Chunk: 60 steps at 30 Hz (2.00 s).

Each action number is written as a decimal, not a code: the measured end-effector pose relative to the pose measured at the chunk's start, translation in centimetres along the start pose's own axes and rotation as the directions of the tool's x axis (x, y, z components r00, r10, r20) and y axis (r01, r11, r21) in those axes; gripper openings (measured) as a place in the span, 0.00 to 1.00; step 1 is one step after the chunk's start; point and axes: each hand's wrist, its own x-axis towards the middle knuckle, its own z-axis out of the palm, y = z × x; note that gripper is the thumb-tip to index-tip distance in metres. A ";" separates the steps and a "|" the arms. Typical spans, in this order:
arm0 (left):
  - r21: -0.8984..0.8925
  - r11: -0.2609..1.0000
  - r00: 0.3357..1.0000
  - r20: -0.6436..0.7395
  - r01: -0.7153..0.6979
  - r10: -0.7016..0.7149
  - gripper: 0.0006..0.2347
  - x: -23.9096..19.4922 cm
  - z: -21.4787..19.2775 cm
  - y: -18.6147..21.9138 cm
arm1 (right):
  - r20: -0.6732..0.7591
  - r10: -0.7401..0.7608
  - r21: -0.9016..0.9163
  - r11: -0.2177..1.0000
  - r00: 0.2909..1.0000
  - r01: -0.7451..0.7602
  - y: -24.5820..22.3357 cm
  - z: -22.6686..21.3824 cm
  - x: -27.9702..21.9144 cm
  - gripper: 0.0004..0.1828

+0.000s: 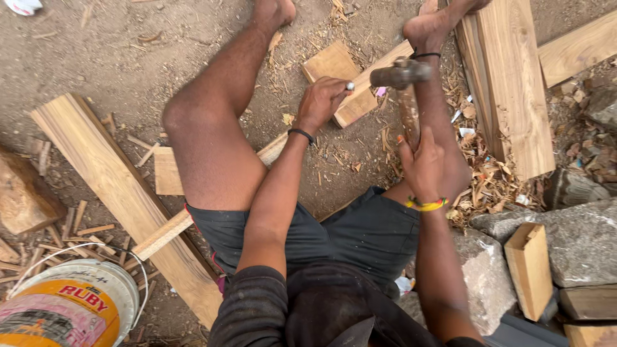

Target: The person sits on the ground and uses a hammer to drive a nail into a small wooden plank. The plank is held steady between the person's legs and a larger wooden block. The person repeatedly strikes the nail with the hammer to secure it into the wood.

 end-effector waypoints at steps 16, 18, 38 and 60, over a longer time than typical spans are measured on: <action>0.086 0.996 0.993 0.118 -0.031 0.021 0.06 -0.2 -0.4 1.2 | -0.614 -0.032 0.702 0.435 0.788 0.564 -0.6 -9.2 -0.3 0.09; 0.097 0.995 0.992 0.122 -0.020 0.008 0.06 -0.1 0.1 1.2 | -0.550 -0.021 0.578 0.712 0.835 0.399 -0.9 -5.5 -1.1 0.08; -0.044 0.999 0.996 0.084 -0.026 0.029 0.05 0.2 -0.1 0.8 | -0.318 0.138 0.610 0.787 0.938 0.091 -2.9 -5.8 -2.8 0.12; -0.029 0.998 0.998 0.019 0.060 -0.059 0.05 1.6 1.5 -1.0 | -0.011 0.255 0.314 0.919 0.967 -0.238 -0.8 0.3 -5.6 0.11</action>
